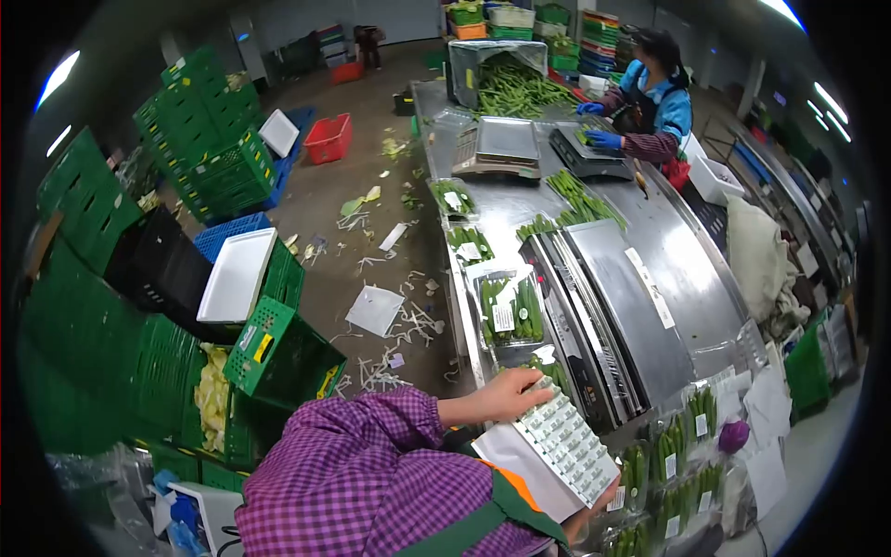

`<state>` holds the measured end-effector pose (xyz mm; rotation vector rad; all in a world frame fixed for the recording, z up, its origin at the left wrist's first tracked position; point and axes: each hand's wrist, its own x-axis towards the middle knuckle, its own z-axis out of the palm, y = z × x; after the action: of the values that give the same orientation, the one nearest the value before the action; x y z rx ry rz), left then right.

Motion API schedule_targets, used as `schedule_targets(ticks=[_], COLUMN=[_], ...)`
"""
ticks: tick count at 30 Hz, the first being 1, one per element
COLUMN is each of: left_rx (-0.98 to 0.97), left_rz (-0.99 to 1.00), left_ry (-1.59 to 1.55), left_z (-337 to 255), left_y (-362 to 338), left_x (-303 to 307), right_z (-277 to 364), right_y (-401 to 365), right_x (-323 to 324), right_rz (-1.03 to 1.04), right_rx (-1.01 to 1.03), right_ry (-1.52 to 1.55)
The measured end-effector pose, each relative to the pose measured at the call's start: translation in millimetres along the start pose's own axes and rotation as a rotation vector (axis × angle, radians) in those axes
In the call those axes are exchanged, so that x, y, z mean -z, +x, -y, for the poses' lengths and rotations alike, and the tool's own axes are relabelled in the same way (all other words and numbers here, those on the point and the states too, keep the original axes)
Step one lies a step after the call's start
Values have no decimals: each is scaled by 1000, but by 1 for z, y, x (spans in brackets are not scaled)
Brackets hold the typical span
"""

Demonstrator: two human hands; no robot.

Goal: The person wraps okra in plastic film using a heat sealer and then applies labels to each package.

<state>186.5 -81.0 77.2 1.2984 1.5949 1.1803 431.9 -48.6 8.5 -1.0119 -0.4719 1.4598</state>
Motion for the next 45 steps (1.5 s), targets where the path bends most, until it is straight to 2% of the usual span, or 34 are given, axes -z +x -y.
schedule_targets(ticks=[8,11,13,17,20,22,23,25,29,31,45], left_rx=[43,40,26,3,-14,-47,-51,-24,-12,7,-9], left_rz=[37,32,26,35,47,55,57,86,118,136,125], left_ry=[-65,-113,-77,-85,-78,-24,-22,-93,-97,-100,-105], left_z=[-2,3,-7,-12,-14,-9,-9,-10,-7,-10,-5], left_y=[-15,-17,-19,-20,-20,-19,-19,-20,-20,-21,-16], left_x=[8,11,16,19,18,15,13,9,5,6,4], right_z=[18,13,-3,-11,-11,-4,-2,2,1,-2,10], right_y=[-29,-22,3,8,18,17,16,12,19,21,4], right_x=[-37,-27,3,12,27,28,27,23,32,34,19], right_rz=[-86,-88,148,107,118,181,182,67,19,-1,8], right_rx=[-11,1,61,166,192,172,175,253,249,317,296], right_ry=[-55,-64,-12,-90,-51,80,84,-99,-176,-254,-272])
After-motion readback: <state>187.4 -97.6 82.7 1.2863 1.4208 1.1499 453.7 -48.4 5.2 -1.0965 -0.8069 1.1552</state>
